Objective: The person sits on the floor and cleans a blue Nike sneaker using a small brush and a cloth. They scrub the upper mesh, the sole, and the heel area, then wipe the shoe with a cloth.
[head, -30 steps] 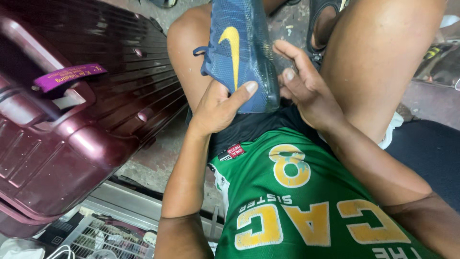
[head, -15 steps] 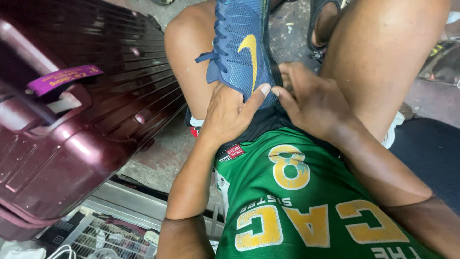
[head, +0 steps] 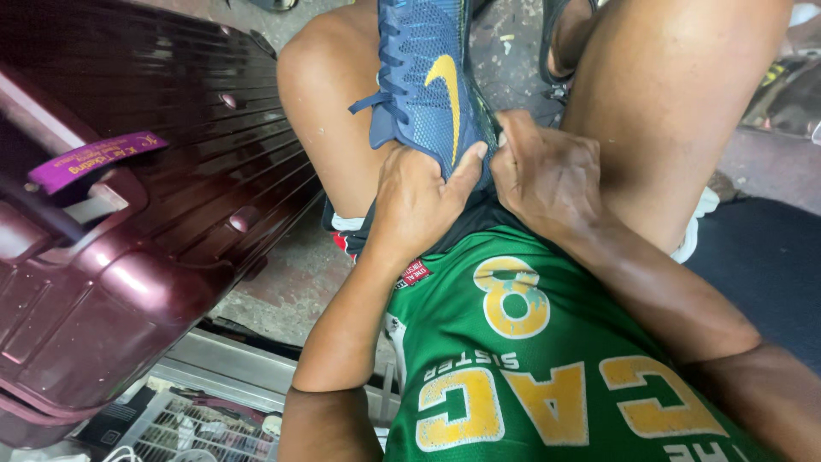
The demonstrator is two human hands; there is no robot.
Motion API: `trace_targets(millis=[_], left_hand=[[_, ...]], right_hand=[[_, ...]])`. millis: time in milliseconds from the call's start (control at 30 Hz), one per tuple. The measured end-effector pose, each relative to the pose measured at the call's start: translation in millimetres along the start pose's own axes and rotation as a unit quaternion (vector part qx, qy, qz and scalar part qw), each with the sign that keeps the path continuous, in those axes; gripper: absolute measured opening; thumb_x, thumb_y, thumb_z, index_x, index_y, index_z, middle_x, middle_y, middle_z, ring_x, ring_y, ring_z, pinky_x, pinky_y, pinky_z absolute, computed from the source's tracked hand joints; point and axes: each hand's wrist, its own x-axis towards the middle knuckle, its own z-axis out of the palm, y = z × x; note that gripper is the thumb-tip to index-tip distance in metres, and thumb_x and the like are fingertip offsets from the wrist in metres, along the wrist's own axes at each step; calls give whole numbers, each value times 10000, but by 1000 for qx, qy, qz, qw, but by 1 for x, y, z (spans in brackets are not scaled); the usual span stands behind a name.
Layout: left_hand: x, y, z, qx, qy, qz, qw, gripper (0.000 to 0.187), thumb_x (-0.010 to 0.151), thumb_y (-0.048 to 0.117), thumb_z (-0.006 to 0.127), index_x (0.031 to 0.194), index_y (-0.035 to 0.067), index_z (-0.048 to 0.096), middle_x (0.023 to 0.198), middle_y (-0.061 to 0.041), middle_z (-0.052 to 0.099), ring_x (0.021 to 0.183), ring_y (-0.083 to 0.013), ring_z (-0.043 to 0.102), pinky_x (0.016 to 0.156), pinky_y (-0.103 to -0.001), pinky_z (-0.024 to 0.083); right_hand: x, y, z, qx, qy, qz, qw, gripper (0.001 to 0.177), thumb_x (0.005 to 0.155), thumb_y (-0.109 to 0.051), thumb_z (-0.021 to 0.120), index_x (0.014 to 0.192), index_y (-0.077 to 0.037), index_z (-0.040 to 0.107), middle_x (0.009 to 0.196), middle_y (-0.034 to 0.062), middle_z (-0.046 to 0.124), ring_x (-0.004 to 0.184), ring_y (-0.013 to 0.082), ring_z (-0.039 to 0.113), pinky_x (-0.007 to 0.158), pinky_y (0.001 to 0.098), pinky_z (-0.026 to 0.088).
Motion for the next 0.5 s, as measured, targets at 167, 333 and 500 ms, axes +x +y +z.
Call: trace_targets(millis=[167,333,500], left_hand=[[1,-9,-5,-107,-43,-35,993,232,966,207,720,1054,-7,708,1000,-163,747,949,-297,725,874,-391,556],[-6,-29,-25,-366,-120,-67,920,200,1035,103,639,1196,-14,662,1089,-32,699,998,-118,641,916,-317,548],[-11,-41,-24,-399,-125,-46,907,265,1048,84,627,1296,-6,609,1177,-19,679,1086,-106,628,992,-296,532]], right_hand=[[-2,-4,-10,15,-22,-22,999,236,1002,-151,652,1204,-29,648,778,145,670,713,313,676,661,449,519],[2,2,-15,441,-100,134,882,213,1109,-230,545,1189,-43,605,820,21,632,713,119,609,674,276,515],[4,12,-3,600,-159,127,774,205,1020,-166,717,1037,-66,539,871,-8,570,724,69,545,669,219,465]])
